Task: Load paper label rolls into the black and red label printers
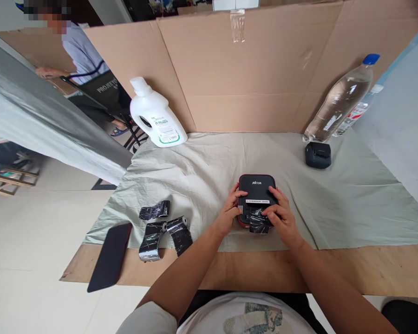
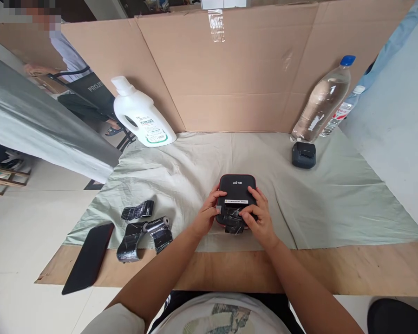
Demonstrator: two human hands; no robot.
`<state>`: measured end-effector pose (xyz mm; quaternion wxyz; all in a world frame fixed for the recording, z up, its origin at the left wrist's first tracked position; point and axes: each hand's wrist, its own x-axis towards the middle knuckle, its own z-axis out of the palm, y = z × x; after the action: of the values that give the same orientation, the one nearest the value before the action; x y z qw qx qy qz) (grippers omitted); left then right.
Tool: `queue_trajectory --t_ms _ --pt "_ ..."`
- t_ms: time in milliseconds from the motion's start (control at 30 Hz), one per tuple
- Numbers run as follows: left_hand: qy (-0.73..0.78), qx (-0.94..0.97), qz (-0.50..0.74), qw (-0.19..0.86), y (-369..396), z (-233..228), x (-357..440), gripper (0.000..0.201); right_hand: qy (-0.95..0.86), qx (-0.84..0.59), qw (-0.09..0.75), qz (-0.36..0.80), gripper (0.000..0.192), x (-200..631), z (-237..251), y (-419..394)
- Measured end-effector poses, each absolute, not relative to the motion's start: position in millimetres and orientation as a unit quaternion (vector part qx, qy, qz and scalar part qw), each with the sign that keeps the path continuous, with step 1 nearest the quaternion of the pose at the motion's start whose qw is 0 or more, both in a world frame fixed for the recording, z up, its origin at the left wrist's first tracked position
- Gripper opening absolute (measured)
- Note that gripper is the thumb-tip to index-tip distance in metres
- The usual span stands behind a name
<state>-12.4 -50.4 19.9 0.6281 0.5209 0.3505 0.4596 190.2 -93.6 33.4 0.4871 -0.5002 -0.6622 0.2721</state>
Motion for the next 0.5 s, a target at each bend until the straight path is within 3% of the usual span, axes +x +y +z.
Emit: queue_trajectory --t_ms 100,167,333,500 --pt "0.37 0.506 0.462 0.628 -50.0 23.9 -10.7 0.047 -0.658 -0.497 0.505 0.254 0.014 185.4 29.2 -97.2" --pt "0.387 0.502 0.461 0.621 -49.1 26.3 -8.9 0.047 -0.656 -0.491 0.519 0.243 0.012 183.3 26.5 -97.6" --pt "0.405 0.496 0.464 0.612 -47.9 30.9 -4.7 0.058 -0.643 -0.492 0.537 0.237 0.043 179.3 20.5 -96.5" --pt "0.395 0.489 0.424 0.653 -45.4 38.8 -6.4 0.095 -0.606 -0.483 0.562 0.29 0.078 174.2 12.8 -96.0"
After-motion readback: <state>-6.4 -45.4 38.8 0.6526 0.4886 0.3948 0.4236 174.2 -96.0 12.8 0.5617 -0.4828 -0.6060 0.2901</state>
